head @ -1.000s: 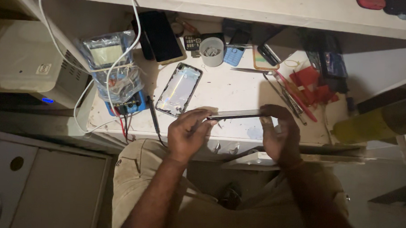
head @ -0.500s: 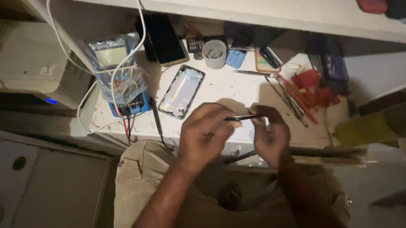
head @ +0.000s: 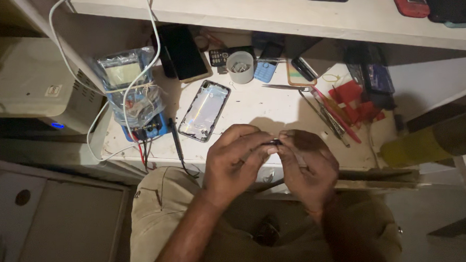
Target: The person sits at a repair bench and works on a smartphone. They open the phone, separate the back cover and frame, handle the internal components, and then use a multimeter with red and black probes to test the exposed phone board.
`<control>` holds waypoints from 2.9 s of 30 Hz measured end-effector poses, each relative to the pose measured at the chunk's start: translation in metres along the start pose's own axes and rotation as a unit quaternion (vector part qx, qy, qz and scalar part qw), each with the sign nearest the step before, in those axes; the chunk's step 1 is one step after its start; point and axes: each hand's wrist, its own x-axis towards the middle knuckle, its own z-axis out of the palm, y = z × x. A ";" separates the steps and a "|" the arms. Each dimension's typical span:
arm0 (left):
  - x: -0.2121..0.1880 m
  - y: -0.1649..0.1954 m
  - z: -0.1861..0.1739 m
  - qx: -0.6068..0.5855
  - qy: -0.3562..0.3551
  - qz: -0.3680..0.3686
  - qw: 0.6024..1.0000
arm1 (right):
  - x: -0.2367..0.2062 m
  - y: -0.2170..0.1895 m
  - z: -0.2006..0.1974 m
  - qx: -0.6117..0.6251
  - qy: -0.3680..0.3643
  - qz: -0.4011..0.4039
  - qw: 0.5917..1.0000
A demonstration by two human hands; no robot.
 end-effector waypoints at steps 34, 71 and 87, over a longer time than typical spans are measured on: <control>0.003 -0.009 0.033 -0.070 0.048 -0.055 0.995 | -0.001 0.024 -0.016 -0.008 -0.004 0.063 0.998; -0.074 -0.061 0.032 -0.348 0.076 -0.350 0.866 | -0.040 0.015 0.005 -0.024 -0.078 -0.044 0.996; -0.076 -0.064 0.026 -0.384 0.063 -0.316 0.865 | -0.046 0.015 0.011 -0.029 -0.095 -0.036 0.994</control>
